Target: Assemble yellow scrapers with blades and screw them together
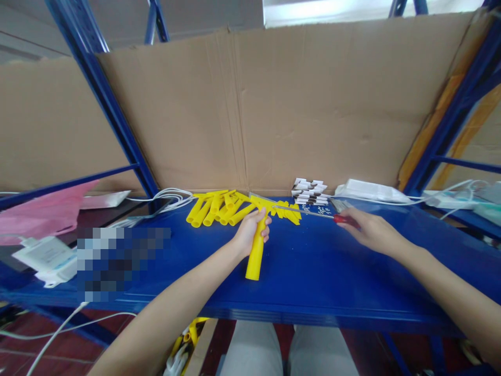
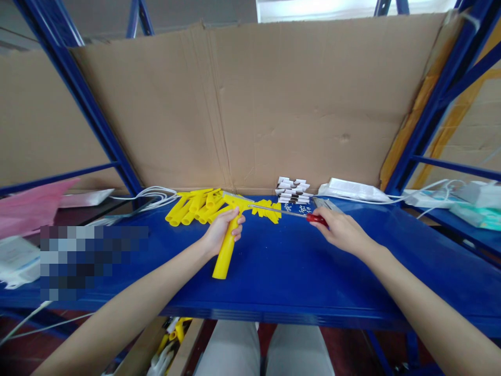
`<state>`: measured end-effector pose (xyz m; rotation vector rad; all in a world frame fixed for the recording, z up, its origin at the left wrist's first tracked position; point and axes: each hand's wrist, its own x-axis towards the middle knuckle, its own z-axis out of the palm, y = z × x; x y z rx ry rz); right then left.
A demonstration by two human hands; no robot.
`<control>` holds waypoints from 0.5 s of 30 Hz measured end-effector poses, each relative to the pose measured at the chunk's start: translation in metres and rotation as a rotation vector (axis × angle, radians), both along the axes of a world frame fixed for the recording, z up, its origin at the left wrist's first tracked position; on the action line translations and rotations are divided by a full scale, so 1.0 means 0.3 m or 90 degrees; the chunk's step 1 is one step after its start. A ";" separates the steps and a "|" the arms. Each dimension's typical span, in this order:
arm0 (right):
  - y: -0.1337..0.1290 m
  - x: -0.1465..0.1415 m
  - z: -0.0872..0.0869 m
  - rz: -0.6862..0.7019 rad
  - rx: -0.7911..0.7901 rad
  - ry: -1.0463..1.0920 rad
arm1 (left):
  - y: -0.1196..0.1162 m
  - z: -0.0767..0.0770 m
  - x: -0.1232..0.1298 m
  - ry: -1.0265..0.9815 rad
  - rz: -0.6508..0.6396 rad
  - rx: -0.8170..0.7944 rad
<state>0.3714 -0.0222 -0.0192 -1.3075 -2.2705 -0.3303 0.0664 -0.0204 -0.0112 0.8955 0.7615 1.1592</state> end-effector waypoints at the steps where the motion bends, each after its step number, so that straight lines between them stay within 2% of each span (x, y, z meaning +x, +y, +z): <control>1: 0.000 0.001 0.000 0.000 0.000 0.002 | 0.000 -0.001 0.000 -0.001 -0.001 0.001; 15: 0.000 -0.001 0.006 0.021 0.019 -0.017 | -0.011 0.003 0.004 0.028 0.004 0.029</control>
